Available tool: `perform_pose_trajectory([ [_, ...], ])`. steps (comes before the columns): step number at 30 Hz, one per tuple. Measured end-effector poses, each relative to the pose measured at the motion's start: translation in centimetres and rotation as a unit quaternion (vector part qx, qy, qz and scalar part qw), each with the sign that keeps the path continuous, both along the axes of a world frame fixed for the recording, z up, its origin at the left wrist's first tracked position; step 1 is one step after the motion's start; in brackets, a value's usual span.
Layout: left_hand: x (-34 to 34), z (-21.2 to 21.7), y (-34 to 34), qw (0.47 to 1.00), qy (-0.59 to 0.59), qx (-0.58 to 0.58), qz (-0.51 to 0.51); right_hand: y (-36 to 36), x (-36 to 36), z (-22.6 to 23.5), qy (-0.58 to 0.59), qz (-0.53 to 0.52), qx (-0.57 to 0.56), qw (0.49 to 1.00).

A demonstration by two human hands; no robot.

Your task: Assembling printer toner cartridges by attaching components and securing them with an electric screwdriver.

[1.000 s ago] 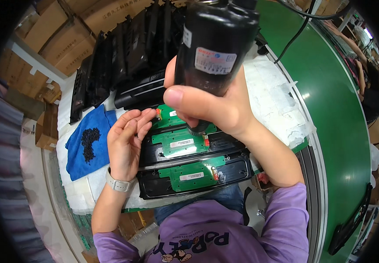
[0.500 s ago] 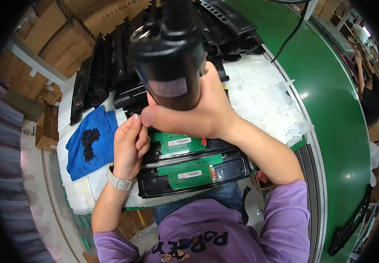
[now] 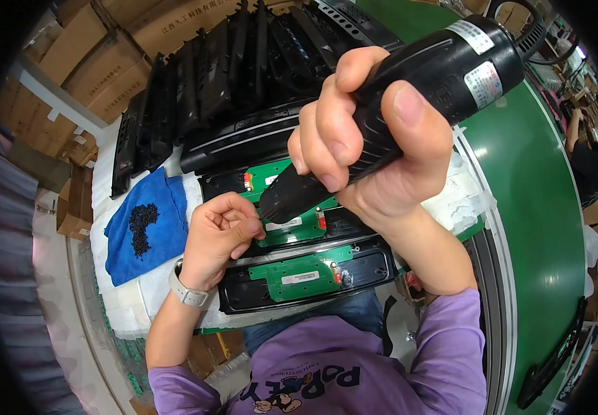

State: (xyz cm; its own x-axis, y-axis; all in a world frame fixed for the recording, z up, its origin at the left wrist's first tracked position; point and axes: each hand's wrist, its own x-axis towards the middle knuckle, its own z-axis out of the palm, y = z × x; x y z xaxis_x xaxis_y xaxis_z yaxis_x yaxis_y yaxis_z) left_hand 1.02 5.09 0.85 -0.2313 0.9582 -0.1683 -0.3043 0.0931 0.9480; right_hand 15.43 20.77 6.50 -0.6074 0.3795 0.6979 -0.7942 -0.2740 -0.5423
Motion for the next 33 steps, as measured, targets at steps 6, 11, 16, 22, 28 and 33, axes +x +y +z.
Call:
perform_pose_trajectory([
  [6, 0.2, 0.0, 0.0, 1.0, -0.001, -0.016, 0.02, -0.4, 0.1, -0.2, -0.001, -0.017, 0.002, 1.0],
  [11, 0.1, -0.1, -0.2, 1.0, 0.005, -0.026, 0.015, -0.7, 0.3, -0.1, -0.001, -0.024, 0.0, 1.0],
  [16, -0.1, 0.2, -0.3, 0.998, -0.051, -0.029, -0.03, -1.3, 0.4, 0.0, -0.004, -0.072, -0.021, 0.997],
  [22, 0.3, 0.4, 0.1, 0.994, 0.097, -0.011, 0.047, -0.8, 0.2, 0.1, -0.033, -0.033, -0.028, 0.999],
  [28, -1.5, -0.5, 0.3, 0.985, -0.115, 0.062, 0.117, -2.6, 0.0, -0.1, -0.24, -0.028, 0.019, 0.97],
  [33, -1.2, -0.8, 0.2, 0.982, -0.112, 0.089, 0.127, -3.1, -0.2, -0.4, -0.25, -0.04, -0.011, 0.967],
])
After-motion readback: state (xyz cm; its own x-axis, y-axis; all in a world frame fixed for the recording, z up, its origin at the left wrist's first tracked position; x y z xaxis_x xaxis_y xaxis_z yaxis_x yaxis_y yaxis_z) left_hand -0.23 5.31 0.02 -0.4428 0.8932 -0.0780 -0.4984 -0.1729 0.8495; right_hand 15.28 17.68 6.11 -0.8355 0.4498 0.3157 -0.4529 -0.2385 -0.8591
